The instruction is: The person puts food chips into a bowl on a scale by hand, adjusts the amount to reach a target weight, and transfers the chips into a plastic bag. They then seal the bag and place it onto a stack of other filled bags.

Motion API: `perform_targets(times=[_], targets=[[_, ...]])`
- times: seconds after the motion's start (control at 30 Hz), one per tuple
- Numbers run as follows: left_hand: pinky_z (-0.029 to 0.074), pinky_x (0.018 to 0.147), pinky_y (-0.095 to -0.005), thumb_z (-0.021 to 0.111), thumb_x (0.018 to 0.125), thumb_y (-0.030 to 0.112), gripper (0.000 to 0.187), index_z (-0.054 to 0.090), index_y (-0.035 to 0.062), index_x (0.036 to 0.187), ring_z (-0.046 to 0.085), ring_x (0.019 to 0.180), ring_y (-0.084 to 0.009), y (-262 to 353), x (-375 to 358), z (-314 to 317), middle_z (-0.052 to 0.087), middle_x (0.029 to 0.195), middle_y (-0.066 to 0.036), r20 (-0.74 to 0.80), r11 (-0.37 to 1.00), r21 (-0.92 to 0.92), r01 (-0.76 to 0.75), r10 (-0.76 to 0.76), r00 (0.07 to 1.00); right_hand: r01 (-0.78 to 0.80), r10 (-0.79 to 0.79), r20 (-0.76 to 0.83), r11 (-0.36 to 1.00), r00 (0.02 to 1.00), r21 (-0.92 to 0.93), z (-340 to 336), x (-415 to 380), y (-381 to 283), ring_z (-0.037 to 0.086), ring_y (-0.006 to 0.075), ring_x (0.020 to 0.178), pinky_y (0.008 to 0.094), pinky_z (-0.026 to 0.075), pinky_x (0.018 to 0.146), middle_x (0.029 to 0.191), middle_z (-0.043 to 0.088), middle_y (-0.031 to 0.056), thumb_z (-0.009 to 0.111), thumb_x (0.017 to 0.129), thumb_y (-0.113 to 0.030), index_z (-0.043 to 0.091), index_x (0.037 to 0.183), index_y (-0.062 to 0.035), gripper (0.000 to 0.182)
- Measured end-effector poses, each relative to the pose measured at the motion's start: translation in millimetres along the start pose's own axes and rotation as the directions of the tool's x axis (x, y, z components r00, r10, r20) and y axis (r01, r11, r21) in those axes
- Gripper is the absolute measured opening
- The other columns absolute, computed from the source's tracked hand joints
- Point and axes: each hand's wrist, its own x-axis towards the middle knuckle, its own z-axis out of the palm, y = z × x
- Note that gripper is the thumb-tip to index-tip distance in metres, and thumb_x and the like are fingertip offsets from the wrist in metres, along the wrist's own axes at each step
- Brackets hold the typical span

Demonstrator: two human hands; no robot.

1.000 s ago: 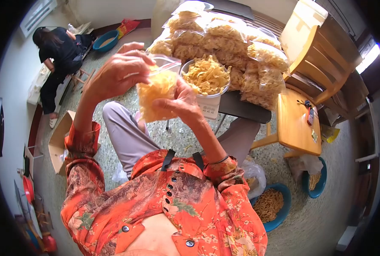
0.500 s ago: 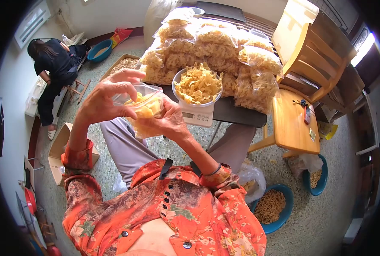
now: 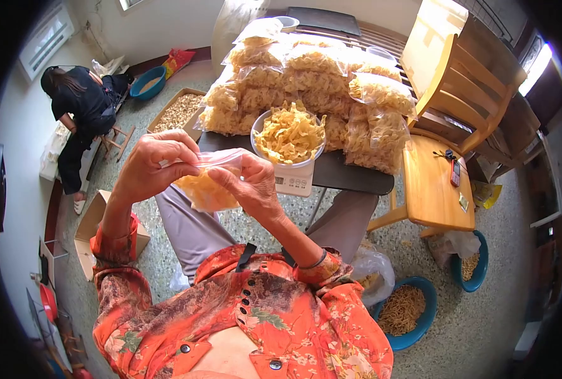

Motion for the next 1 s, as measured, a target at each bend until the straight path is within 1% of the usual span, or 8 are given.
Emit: perform_targets(times=[0.07, 0.3, 0.43, 0.5, 0.63, 0.77, 0.87, 1.0], targets=[[0.056, 0.073, -0.0345, 0.08, 0.08, 0.008, 0.013, 0.072, -0.0001, 0.086, 0.071, 0.082, -0.0255, 5, 2, -1, 0.071, 0.09, -0.011, 0.002, 0.999, 0.024, -0.023, 0.023, 1.0, 0.012, -0.013, -0.05, 0.999, 0.999, -0.034, 0, -1, -2, 0.068, 0.0113, 0.096, 0.0278, 0.056, 0.084, 0.108, 0.074, 0.0094, 0.077, 0.093, -0.013, 0.072, 0.112, 0.0058, 0.027], [0.055, 0.072, -0.0343, 0.08, 0.081, 0.007, 0.012, 0.073, 0.0011, 0.087, 0.07, 0.082, -0.0253, 26, 10, -7, 0.07, 0.089, -0.011, 0.0, 0.998, 0.032, -0.057, 0.057, 0.998, 0.037, -0.037, -0.002, 0.999, 0.999, -0.023, -4, -4, -20, 0.066, 0.0097, 0.099, 0.0284, 0.055, 0.088, 0.109, 0.074, 0.0082, 0.077, 0.095, -0.023, 0.07, 0.115, 0.0037, 0.034], [0.056, 0.069, -0.0311, 0.084, 0.073, 0.0, 0.017, 0.075, 0.0016, 0.087, 0.07, 0.079, -0.0196, 31, 15, -18, 0.071, 0.087, -0.01, -0.013, 0.993, 0.018, -0.116, 0.116, 0.993, -0.071, 0.072, 0.126, 0.997, 0.989, -0.015, -20, -5, -43, 0.064, 0.0142, 0.112, 0.0324, 0.053, 0.097, 0.123, 0.069, 0.0096, 0.082, 0.09, -0.029, 0.059, 0.133, 0.0031, 0.058], [0.056, 0.069, -0.0314, 0.085, 0.072, -0.001, 0.018, 0.075, 0.002, 0.086, 0.07, 0.08, -0.019, 38, 21, -28, 0.071, 0.088, -0.01, -0.063, 0.985, -0.025, -0.171, 0.169, 0.984, 0.1, -0.076, 0.261, 0.992, 0.962, -0.082, -28, -1, -47, 0.057, 0.0187, 0.127, 0.0392, 0.048, 0.107, 0.138, 0.06, 0.013, 0.086, 0.083, -0.038, 0.051, 0.143, 0.0014, 0.08], [0.056, 0.071, -0.0298, 0.087, 0.072, 0.0, 0.019, 0.074, 0.0001, 0.087, 0.07, 0.08, -0.0188, 45, 35, -43, 0.07, 0.088, -0.011, -0.124, 0.972, -0.035, -0.233, 0.227, 0.966, -0.162, 0.157, 0.279, 0.987, 0.947, -0.004, -46, -6, -41, 0.05, 0.0227, 0.137, 0.0423, 0.043, 0.112, 0.147, 0.051, 0.0126, 0.092, 0.074, -0.038, 0.046, 0.148, -0.0011, 0.095], [0.055, 0.071, -0.0302, 0.087, 0.072, -0.001, 0.019, 0.074, -0.0001, 0.086, 0.069, 0.08, -0.0191, 46, 60, -58, 0.07, 0.087, -0.012, -0.069, 0.963, -0.019, -0.268, 0.266, 0.961, 0.02, 0.001, 0.116, 0.984, 0.993, -0.178, -50, 2, -59, 0.056, 0.021, 0.13, 0.0384, 0.047, 0.106, 0.139, 0.059, 0.0127, 0.093, 0.073, -0.029, 0.049, 0.144, 0.0001, 0.089], [0.054, 0.071, -0.0304, 0.085, 0.074, -0.001, 0.017, 0.073, -0.0004, 0.086, 0.068, 0.08, -0.0182, 40, 85, -61, 0.07, 0.086, -0.01, 0.05, 0.963, -0.058, -0.265, 0.268, 0.962, 0.187, -0.151, 0.151, 0.948, 0.977, -0.259, -62, 27, -102, 0.063, 0.0177, 0.117, 0.0322, 0.052, 0.092, 0.128, 0.067, 0.0106, 0.087, 0.081, -0.038, 0.054, 0.139, 0.0001, 0.076], [0.049, 0.068, -0.0288, 0.082, 0.079, 0.002, 0.012, 0.071, 0.0013, 0.085, 0.065, 0.078, -0.0125, 39, 105, -55, 0.069, 0.083, -0.005, 0.164, 0.961, -0.13, -0.243, 0.263, 0.951, 0.325, -0.182, 0.28, 0.7, 0.942, -0.636, -48, 57, -160, 0.07, 0.0167, 0.098, 0.0289, 0.056, 0.073, 0.109, 0.074, 0.0123, 0.09, 0.076, -0.042, 0.066, 0.126, -0.0025, 0.067]])
